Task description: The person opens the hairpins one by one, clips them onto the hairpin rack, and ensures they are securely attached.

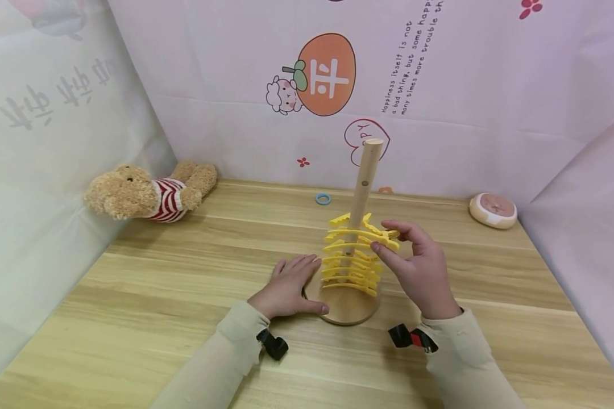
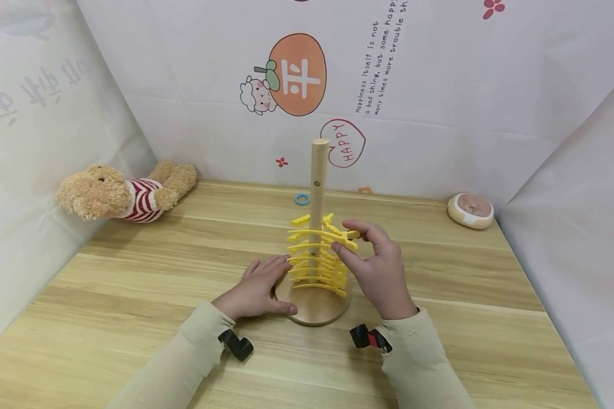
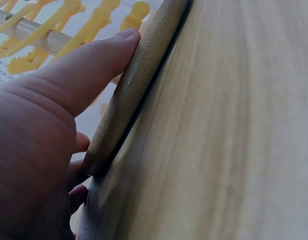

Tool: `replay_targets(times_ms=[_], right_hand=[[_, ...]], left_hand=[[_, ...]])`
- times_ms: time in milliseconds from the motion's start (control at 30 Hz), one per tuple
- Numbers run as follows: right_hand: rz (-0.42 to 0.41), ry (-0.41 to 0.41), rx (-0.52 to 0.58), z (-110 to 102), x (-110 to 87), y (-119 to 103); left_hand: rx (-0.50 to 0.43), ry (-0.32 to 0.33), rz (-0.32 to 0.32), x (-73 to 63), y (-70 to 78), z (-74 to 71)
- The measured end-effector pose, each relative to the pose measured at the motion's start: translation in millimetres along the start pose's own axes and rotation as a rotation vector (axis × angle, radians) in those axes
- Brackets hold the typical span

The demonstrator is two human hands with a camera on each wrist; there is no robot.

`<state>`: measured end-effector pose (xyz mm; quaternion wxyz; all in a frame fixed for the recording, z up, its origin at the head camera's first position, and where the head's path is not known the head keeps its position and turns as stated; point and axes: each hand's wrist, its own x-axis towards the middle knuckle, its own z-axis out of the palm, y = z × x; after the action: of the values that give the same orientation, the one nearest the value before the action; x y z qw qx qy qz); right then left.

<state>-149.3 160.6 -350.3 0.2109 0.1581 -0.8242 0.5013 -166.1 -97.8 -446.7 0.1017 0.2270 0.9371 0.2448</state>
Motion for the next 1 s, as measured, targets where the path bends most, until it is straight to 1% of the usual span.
replay_targets(times_ms=[200,333,467,767,1000], right_hand=[[-0.004,0.003,0.031,-2.8,-0.7,-1.4],[-0.039,0.017,0.061,-4.1,-0.2,-1.4],[-0.061,0.012,0.066,-4.7,0.5,-1.7],[-0.047,-0.004,0.088,-6.1,-0.1,-2.8],[-0.049,-0.011,0.035,-5.9,0.1,-2.0]], left_hand=[[-0.003,0.003,0.003,-0.5,1.5,-0.7],[0.003,-0.001,0.002,0.4,0.7,0.0],[0.004,0.001,0.005,0.7,0.1,0.0],[-0.004,-0.003,-0.001,0.4,0.9,-0.6],[-0.008,-0.002,0.003,-0.5,1.6,-1.4]])
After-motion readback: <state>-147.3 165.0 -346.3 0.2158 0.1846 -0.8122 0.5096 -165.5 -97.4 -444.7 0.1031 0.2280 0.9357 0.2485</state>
